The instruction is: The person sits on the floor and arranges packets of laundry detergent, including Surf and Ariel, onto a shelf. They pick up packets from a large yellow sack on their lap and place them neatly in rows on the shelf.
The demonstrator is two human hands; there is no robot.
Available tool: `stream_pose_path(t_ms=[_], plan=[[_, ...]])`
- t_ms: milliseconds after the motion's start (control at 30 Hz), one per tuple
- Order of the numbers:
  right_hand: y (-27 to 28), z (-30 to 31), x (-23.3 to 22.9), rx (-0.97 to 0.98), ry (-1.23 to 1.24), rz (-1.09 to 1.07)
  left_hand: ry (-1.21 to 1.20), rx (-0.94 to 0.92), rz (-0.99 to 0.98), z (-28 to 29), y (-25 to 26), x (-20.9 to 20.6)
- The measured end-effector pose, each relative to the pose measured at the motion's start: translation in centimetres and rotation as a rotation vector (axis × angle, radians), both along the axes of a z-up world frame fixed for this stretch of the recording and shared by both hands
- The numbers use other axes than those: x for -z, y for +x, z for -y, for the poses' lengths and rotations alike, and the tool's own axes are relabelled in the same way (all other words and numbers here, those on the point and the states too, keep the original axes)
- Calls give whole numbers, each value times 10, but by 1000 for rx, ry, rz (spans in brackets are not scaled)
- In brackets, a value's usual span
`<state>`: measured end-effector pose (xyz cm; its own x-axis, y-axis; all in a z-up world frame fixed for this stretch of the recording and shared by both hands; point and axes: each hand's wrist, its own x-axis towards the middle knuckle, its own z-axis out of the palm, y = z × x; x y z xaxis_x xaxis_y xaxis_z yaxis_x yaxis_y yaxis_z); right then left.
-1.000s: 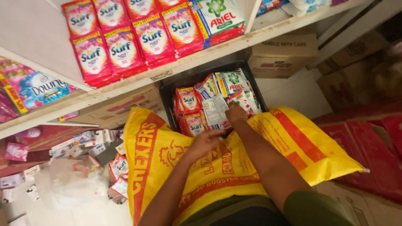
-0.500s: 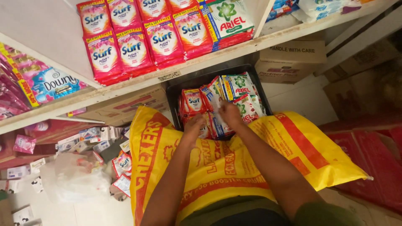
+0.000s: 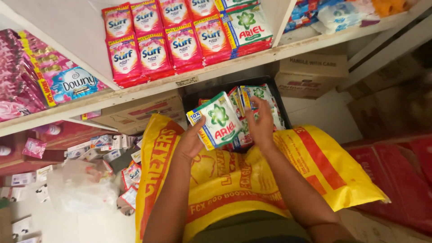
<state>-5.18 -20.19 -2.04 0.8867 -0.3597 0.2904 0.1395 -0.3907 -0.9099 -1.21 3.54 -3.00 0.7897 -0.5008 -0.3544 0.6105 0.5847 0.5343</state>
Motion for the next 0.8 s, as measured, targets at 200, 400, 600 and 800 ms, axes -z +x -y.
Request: stream_pose_path(t_ms=[200,400,600,800], plan=[[9,7,14,-408,1012,-575,173,59,87,15,-10,-18],[-3,-3,0,-393,770,-438,472,-249,232,20,-12,2],[-5,-2,-2,-358,696,-381,585,-246,113,25,-12,-15],[-5,-3,-9,-278,809,-384,418,-258,29,23,-7,-2]])
